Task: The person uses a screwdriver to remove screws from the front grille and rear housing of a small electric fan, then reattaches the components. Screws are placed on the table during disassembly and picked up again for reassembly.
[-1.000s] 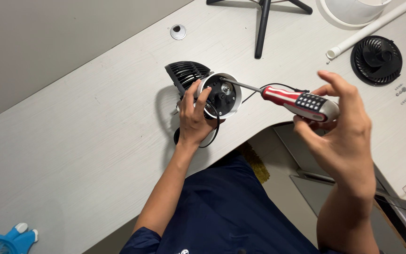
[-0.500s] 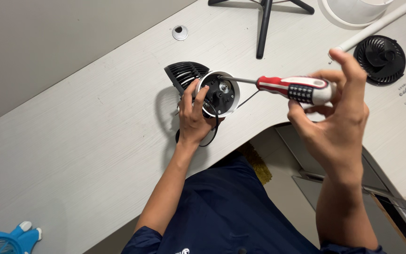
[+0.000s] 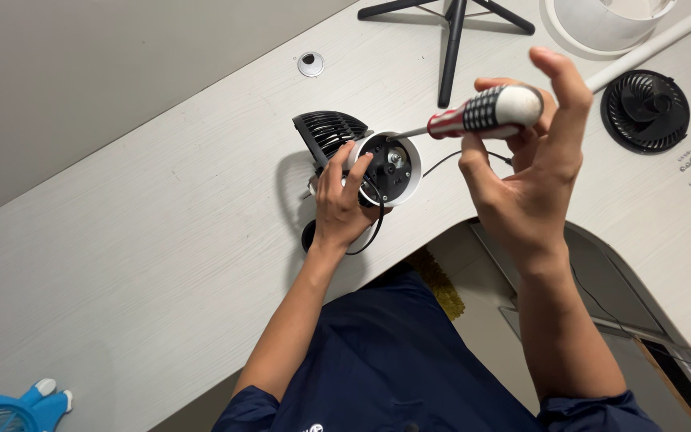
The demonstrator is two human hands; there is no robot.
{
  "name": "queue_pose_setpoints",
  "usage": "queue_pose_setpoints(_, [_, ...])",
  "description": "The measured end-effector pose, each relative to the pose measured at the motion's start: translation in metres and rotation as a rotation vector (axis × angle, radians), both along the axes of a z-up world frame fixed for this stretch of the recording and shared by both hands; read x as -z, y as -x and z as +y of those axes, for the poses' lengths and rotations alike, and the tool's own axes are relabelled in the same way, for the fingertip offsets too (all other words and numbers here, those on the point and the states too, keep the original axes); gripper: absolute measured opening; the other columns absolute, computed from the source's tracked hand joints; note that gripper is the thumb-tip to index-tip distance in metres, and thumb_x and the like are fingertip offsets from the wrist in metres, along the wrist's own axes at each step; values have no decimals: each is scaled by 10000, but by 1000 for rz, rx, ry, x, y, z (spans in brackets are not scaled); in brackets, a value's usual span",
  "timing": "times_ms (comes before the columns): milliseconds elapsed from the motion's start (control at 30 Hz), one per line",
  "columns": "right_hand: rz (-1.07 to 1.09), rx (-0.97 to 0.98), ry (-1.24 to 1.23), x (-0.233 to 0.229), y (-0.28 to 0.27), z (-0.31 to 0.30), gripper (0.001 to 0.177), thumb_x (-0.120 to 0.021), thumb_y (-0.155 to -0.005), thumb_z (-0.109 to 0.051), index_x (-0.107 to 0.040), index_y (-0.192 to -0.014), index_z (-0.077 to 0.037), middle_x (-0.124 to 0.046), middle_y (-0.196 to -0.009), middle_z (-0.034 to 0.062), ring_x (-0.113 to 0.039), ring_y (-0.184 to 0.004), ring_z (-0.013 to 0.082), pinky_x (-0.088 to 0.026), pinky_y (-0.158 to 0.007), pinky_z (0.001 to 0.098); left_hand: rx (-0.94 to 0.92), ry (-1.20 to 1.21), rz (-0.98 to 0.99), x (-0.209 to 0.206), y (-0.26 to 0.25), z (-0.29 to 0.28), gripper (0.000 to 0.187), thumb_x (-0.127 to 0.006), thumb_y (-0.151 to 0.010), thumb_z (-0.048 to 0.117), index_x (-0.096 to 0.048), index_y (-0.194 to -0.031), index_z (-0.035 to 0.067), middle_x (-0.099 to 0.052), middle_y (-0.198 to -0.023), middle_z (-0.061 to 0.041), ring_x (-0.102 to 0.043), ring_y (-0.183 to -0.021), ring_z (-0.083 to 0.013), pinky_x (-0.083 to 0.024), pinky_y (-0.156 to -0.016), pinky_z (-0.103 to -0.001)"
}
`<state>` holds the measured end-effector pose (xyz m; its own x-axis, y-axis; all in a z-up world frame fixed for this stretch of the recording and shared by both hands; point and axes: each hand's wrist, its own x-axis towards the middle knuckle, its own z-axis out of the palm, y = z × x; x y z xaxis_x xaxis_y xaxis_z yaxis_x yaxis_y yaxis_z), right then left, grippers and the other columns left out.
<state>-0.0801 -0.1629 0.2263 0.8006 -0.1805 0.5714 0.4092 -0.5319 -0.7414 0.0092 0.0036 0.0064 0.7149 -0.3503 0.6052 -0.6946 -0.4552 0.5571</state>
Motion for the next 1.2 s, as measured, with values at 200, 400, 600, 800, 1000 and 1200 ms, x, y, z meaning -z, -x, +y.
queue_pose_setpoints(200, [-13, 112, 239, -3, -4, 2, 555, -723, -1020, 70, -365, -1434, -27, -618, -1144, 186, -753, -1054, 272, -621, -923, 325, 15, -8, -9, -1, 0, -5, 886, -905, -707, 440, -456, -1437, 212, -487, -1471, -169, -589, -1300, -398, -542, -1060, -540])
queue_pose_setpoints(400, [23, 144, 140, 4, 5, -11, 428, -625, -1073, 5, -367, -1414, -20, -675, -1118, 143, -768, -1007, 209, -625, -882, 296, 38, -21, -6, -2, 0, -11, 948, -940, -642, 351, -450, -1445, 236, -486, -1475, -157, -565, -1331, -398, -522, -1091, -537])
queue_pose_setpoints(600, [48, 206, 0, 24, 13, -39, 451, -625, -1072, 14, -351, -1423, -58, -677, -1072, 140, -757, -963, 180, -628, -853, 290, 46, -34, -6, -2, -1, -15, 970, -953, -619, 358, -452, -1443, 254, -489, -1469, -149, -566, -1312, -384, -523, -1068, -535])
queue_pose_setpoints(800, [90, 217, -167, 37, 28, -58, 483, -635, -1079, 5, -321, -1435, -81, -666, -1128, 140, -715, -960, 163, -658, -884, 298, 27, -52, -24, -1, -1, -17, 967, -941, -633, 374, -441, -1453, 267, -493, -1463, -155, -562, -1305, -407, -522, -1051, -541])
queue_pose_setpoints(1000, [179, 250, -228, 50, 35, -68, 410, -641, -1136, -44, -351, -1425, -73, -702, -993, 134, -788, -893, 212, -629, -784, 320, 7, -64, -19, 3, -2, -18, 883, -890, -763, 535, -427, -1463, 261, -486, -1453, -184, -567, -1271, -412, -518, -1029, -552])
queue_pose_setpoints(1200, [54, 232, -107, 57, 39, -71, 315, -608, -1168, -15, -356, -1357, -19, -656, -956, 160, -781, -856, 239, -646, -801, 332, -1, -66, -39, 7, 0, -21, 942, -857, -806, 538, -335, -1553, 298, -481, -1498, -167, -561, -1325, -395, -519, -1073, -543])
